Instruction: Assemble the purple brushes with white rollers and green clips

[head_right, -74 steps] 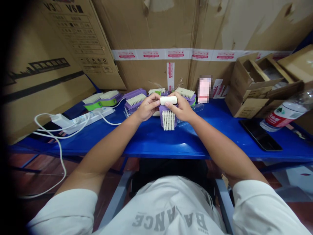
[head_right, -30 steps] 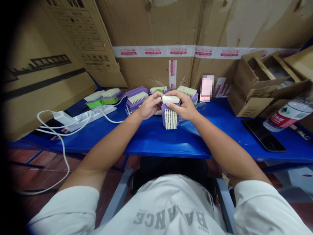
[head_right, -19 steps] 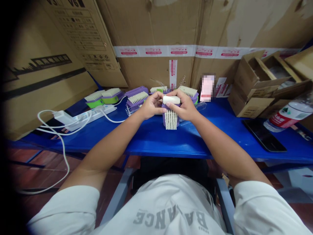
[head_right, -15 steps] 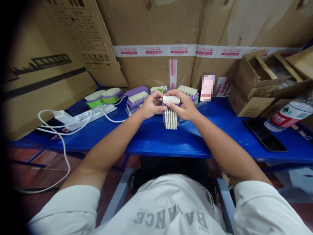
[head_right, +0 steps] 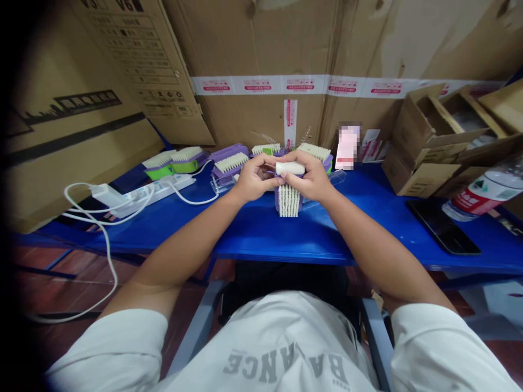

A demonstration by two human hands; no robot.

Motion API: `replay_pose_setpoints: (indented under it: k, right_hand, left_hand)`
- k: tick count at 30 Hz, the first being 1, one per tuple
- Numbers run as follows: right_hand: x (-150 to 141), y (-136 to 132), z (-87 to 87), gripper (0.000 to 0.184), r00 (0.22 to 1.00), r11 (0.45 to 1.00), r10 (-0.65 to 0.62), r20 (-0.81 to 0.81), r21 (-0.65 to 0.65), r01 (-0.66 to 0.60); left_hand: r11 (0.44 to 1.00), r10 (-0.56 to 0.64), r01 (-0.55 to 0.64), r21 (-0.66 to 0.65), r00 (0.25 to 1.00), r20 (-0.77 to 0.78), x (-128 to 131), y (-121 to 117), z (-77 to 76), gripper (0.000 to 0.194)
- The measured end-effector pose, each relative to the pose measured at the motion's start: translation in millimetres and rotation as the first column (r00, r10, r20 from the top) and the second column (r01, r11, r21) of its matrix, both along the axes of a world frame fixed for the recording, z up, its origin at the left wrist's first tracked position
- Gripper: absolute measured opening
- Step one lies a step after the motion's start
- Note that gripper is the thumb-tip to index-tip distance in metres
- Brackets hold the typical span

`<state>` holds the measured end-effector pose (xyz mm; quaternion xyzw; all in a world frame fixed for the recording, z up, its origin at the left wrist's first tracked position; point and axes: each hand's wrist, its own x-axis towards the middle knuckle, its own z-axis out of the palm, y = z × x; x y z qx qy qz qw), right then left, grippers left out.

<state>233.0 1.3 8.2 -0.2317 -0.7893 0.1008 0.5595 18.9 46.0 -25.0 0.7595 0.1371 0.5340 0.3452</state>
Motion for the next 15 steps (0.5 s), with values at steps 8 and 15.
replay_pose_setpoints:
  k: [8, 15]
  right_hand:
    - [-3.9, -4.0, 5.8, 0.05, 1.0, 0.995, -0.018, 0.001, -0.095, 0.018]
    - [-1.8, -3.4, 4.0, 0.045, 1.0, 0.998, 0.017, 0.001, -0.061, -0.017]
  left_hand:
    - [0.999, 0.006, -0.005, 0.036, 0.999, -0.034, -0.2, -3.0, 2.9, 0.064]
    - [0.997, -0.059, 0.06, 0.05, 0.998, -0.02, 1.5, -4.5, 5.7, 0.067]
